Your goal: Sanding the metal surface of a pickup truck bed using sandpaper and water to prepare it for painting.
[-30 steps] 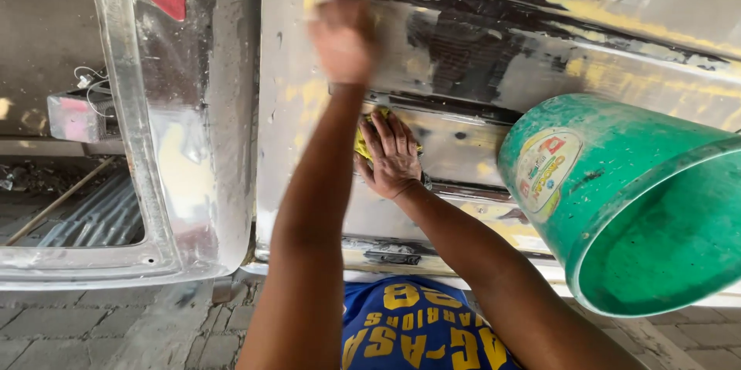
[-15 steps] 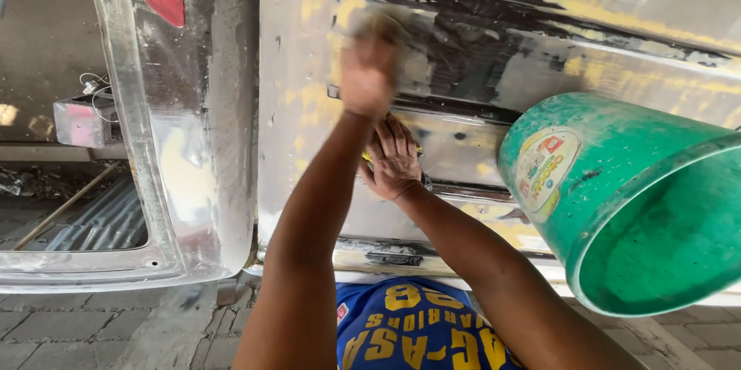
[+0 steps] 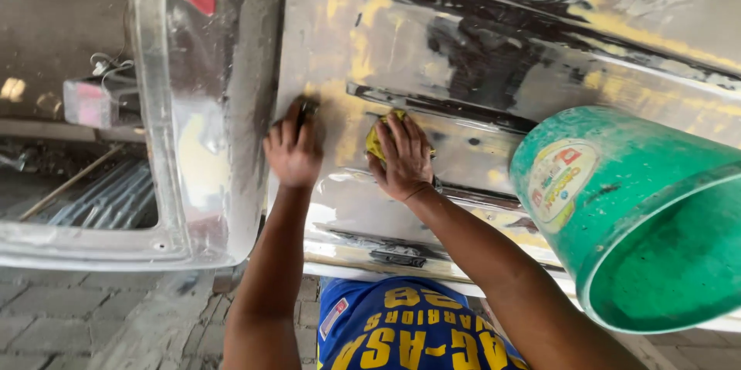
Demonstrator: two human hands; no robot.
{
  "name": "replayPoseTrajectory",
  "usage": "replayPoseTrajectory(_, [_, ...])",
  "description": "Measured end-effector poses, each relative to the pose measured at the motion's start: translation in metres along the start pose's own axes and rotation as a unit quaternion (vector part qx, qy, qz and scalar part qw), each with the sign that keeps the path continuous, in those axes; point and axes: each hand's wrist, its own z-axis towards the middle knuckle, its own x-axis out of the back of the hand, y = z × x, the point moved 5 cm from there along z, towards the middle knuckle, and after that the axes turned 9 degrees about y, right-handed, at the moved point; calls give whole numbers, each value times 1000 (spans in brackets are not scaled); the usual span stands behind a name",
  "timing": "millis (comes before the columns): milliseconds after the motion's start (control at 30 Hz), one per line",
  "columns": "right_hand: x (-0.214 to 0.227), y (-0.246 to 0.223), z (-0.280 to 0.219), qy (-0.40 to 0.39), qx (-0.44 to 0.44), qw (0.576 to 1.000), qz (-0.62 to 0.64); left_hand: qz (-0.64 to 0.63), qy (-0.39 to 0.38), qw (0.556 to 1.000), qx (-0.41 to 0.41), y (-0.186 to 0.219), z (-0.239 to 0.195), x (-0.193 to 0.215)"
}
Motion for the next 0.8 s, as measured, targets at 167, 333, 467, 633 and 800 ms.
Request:
replayPoseTrajectory(167, [-1,3,2,4,0,1000,-24,11,32,999,-11,-2,130,-85])
replayPoseTrajectory(333, [3,-1,0,9,11,1000,0,33,7,999,9,-8,149,-107])
replayPoseTrajectory(467, [-4,2,0,-3,4,1000,-8,56,-12,998,-9,-14,50,-27])
replayPoseTrajectory(633, [-7,0,1,-12,2,1000,-10,66,-39,997,30,-16,31,-16])
replayPoseTrajectory(800, [-2,-1,1,-3,-2,1000,-16,23,41,999,-6,-1,137,-86])
